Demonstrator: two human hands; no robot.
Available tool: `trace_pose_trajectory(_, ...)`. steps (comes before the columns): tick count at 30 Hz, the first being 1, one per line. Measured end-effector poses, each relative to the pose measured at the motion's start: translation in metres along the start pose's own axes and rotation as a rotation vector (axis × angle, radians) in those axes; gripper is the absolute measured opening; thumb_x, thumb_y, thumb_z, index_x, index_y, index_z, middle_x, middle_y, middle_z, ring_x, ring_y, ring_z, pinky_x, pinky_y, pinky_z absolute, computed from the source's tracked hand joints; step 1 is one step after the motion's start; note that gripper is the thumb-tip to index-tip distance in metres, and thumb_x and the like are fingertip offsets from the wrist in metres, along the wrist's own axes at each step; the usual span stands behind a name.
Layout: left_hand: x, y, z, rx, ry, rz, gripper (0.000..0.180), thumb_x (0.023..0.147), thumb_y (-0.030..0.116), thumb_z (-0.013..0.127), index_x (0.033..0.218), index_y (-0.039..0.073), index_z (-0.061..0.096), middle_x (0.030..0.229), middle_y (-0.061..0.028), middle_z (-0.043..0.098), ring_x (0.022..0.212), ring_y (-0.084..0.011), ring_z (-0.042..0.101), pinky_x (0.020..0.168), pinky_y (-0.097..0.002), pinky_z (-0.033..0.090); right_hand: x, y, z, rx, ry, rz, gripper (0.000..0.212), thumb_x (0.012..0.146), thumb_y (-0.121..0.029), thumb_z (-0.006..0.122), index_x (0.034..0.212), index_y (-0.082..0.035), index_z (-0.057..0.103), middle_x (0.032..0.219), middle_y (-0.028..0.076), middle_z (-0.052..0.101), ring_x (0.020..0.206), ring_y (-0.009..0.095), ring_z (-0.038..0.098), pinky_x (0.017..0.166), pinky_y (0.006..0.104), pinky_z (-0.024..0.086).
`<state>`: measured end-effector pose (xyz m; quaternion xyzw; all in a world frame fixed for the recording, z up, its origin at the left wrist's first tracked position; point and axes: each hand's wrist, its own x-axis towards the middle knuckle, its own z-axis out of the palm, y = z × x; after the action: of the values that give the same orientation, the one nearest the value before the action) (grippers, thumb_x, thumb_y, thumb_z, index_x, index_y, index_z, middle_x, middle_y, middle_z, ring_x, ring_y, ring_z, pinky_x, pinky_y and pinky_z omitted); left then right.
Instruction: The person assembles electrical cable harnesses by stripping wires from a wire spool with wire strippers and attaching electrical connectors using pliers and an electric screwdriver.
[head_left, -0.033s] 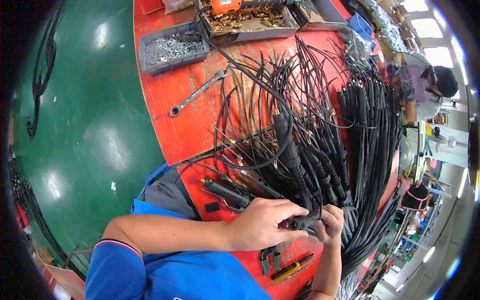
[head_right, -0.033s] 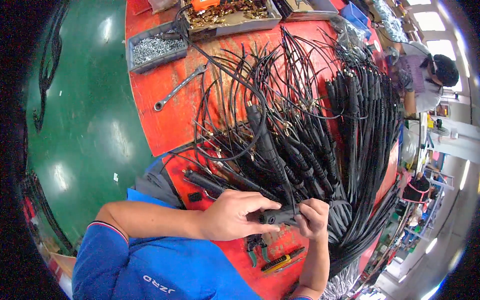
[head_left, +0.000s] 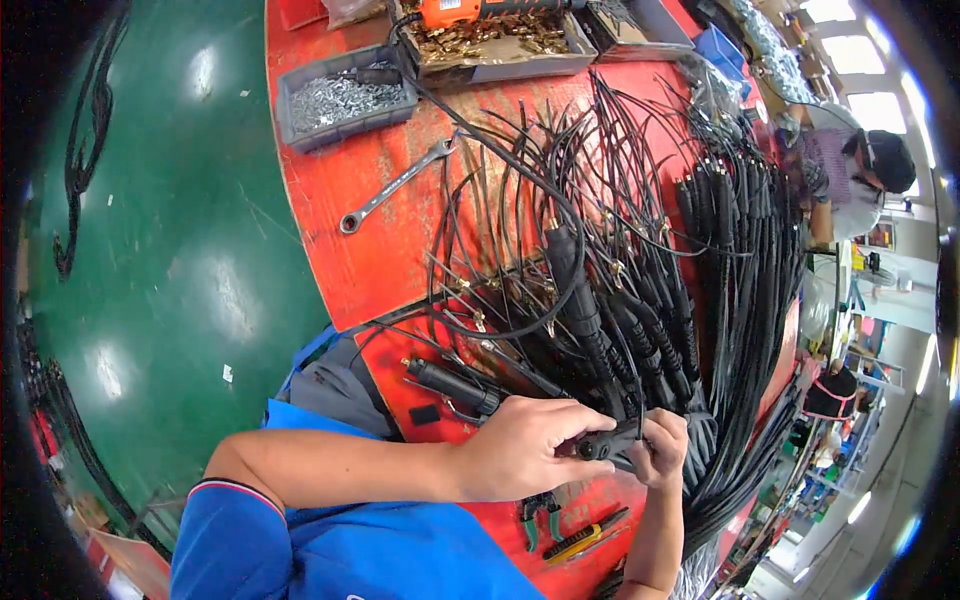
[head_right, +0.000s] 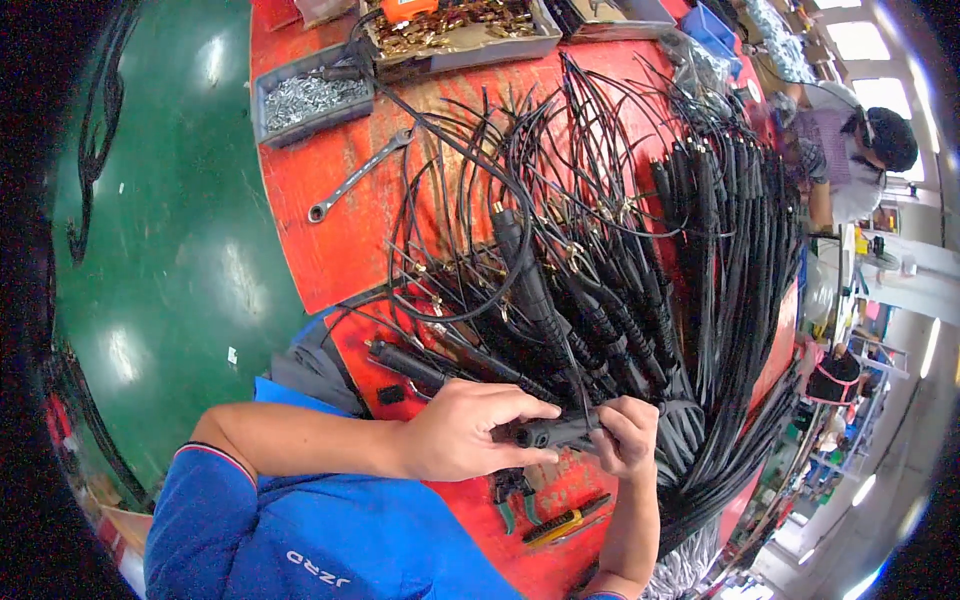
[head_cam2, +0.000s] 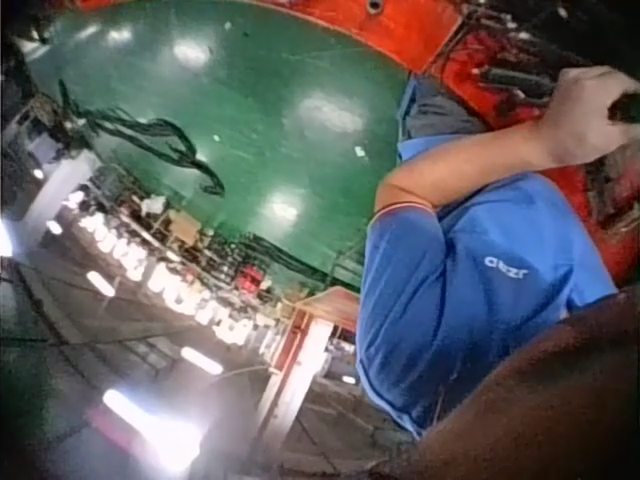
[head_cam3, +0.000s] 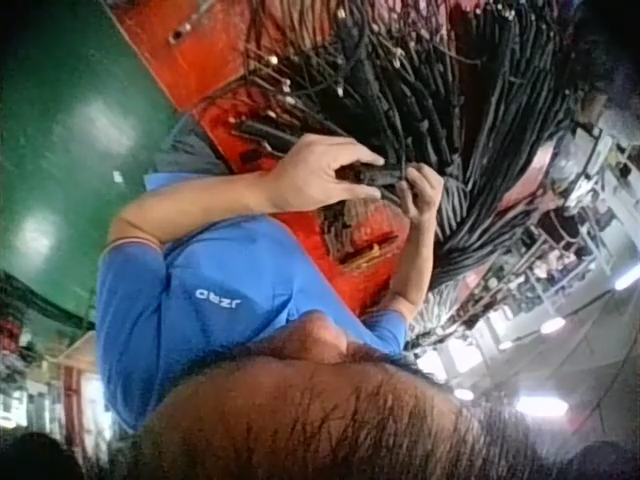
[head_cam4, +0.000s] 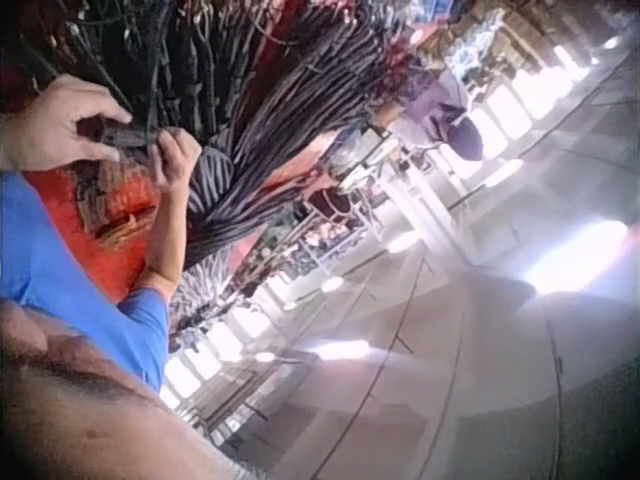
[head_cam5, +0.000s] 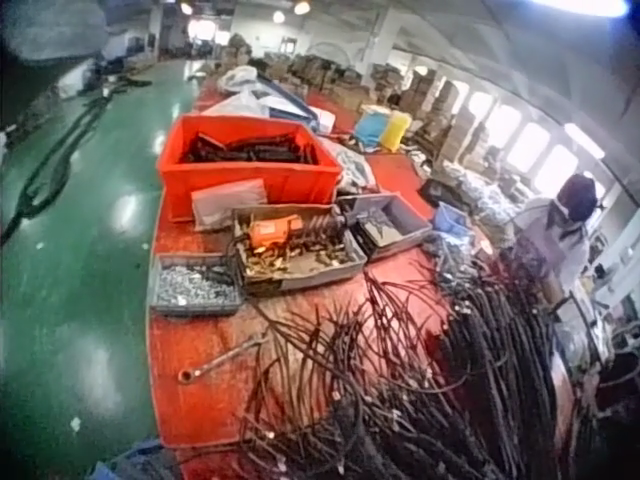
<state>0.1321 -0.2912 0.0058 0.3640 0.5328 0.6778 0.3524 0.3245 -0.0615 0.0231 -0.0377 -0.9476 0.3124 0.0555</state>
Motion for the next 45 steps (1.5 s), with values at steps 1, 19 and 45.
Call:
trace_pose_trajectory(1, 0.001, 0.0, 0.0, 0.022, 0.007, 0.009, 0.043, 0.084, 0.023, 0.089, 0.117, 0.001, 0.073, 0.094, -0.0129, 0.074, 0.075, -0.0204, 0.073, 0.065, -0.0319, 0.058, 0.0, -0.001, -0.001, -0.003, 0.01, 0.008, 0.026, 0.071, -0.017, 0.074, 0.09, -0.001, 0.067, 0.081, 0.012, 0.066, 0.061, 0.03, 0.061, 0.056, 0.0399, 0.047)
trace_pose_trajectory(19, 0.004, -0.019, -0.009, 0.046, -0.031, 0.03, 0.047, 0.084, 0.021, 0.088, 0.123, 0.0, 0.072, 0.1, -0.0158, 0.076, 0.082, -0.0193, 0.075, 0.073, -0.0315, 0.059, 0.012, 0.0, -0.003, 0.054, -0.074, 0.032, 0.024, 0.072, -0.012, 0.075, 0.093, -0.001, 0.069, 0.077, 0.011, 0.064, 0.058, 0.03, 0.059, 0.054, 0.0394, 0.046)
trace_pose_trajectory(45, 0.002, -0.042, -0.01, -0.313, -0.166, -0.379, 0.043, 0.091, 0.013, 0.083, 0.13, 0.001, 0.069, 0.092, -0.0061, 0.076, 0.077, -0.0036, 0.062, 0.066, -0.0273, 0.054, 0.016, -0.005, 0.003, -0.028, -0.044, 0.022, 0.023, 0.07, -0.011, 0.079, 0.091, -0.003, 0.069, 0.075, 0.009, 0.061, 0.054, 0.028, 0.057, 0.05, 0.0398, 0.044)
